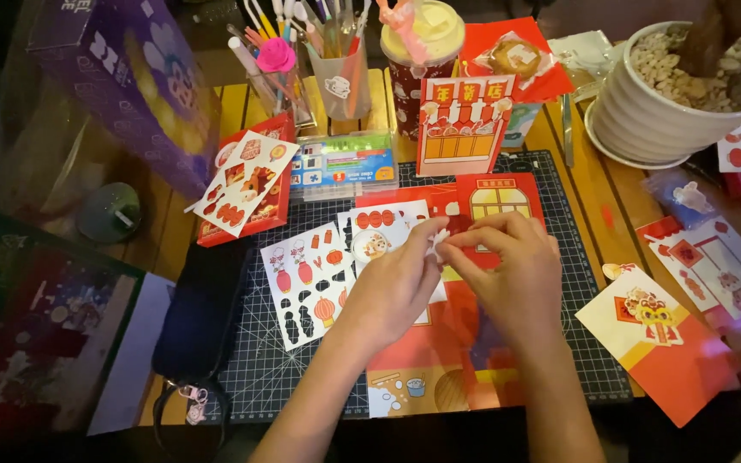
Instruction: Peeling various decorative stickers from sheets and applying them to a paper craft project.
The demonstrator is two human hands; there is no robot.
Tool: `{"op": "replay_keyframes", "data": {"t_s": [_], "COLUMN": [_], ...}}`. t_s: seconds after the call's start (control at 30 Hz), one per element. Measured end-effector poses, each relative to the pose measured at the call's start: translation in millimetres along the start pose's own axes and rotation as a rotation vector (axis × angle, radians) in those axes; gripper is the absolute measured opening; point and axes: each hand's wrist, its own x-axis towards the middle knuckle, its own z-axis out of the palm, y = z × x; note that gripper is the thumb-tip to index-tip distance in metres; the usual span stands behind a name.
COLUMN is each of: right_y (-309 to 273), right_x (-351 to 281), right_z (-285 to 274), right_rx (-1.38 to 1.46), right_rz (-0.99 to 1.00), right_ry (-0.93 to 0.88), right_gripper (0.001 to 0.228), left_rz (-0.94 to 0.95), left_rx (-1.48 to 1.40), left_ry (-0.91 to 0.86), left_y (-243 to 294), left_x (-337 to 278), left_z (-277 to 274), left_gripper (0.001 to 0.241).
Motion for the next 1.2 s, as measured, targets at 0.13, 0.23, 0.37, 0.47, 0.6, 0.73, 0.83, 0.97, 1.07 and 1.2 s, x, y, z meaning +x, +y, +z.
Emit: {"op": "replay_keyframes", "data": {"t_s": [0.13, 0.23, 0.37, 0.47, 0.6, 0.73, 0.83, 0.97, 1.07, 1.2], "right_y": [-2.7, 4.3, -0.6, -7.4, -7.7, -9.1, -11.6, -7.4, -5.0, -13.7], "right_x": [4.3, 1.2, -0.1, -2.8, -5.9, -6.1, -6.7, -5.2, -5.3, -6.9], "right_z": [-8.1, 1.8, 7.6, 12.5, 11.6, 10.5, 6.4, 9.2, 7.9, 2.1], "right_rx": [0.204, 0.448, 0.508, 0.737, 0.902, 0.726, 0.584, 0.662, 0.763, 0.819], "right_rz": [0.084, 0.131, 0.048, 0.196, 0.345, 0.239, 0.153, 0.218, 0.292, 0.359], "right_ry": [-0.001, -0.070, -0.017, -0.007, -0.042, 0.020, 0.068, 0.049, 0.017, 0.045], "right_gripper": [0.032, 0.023, 0.008, 0.006, 0.009, 0.011, 0.011, 0.005, 0.011, 0.021], "left_rz": [0.019, 0.051, 0.079, 0.095, 0.101, 0.114, 0.111, 0.090, 0.074, 0.059], "left_rx": [-0.065, -0.182, -0.382, -0.468, -0.469, -0.341, -0.301, -0.389, -0.451, -0.504], "left_ry": [0.002, 0.025, 0.099, 0.110, 0.096, 0.107, 0.109, 0.118, 0.131, 0.129], "left_y": [1.5, 2.6, -0.1, -0.5, 8.1, 3.7, -0.6, 0.7, -4.1, -7.4], "left_x": [-2.8, -3.6, -0.5, 2.2, -0.5, -2.3, 0.2, -0.7, 0.2, 0.9], "left_z": [-1.9, -2.1, -5.0, -6.2, -14.4, -14.6, -12.7, -10.9, -5.3, -5.2], "left_gripper": [0.043, 0.043, 0.043, 0.040, 0.040, 0.042, 0.043, 0.041, 0.037, 0.026]}}
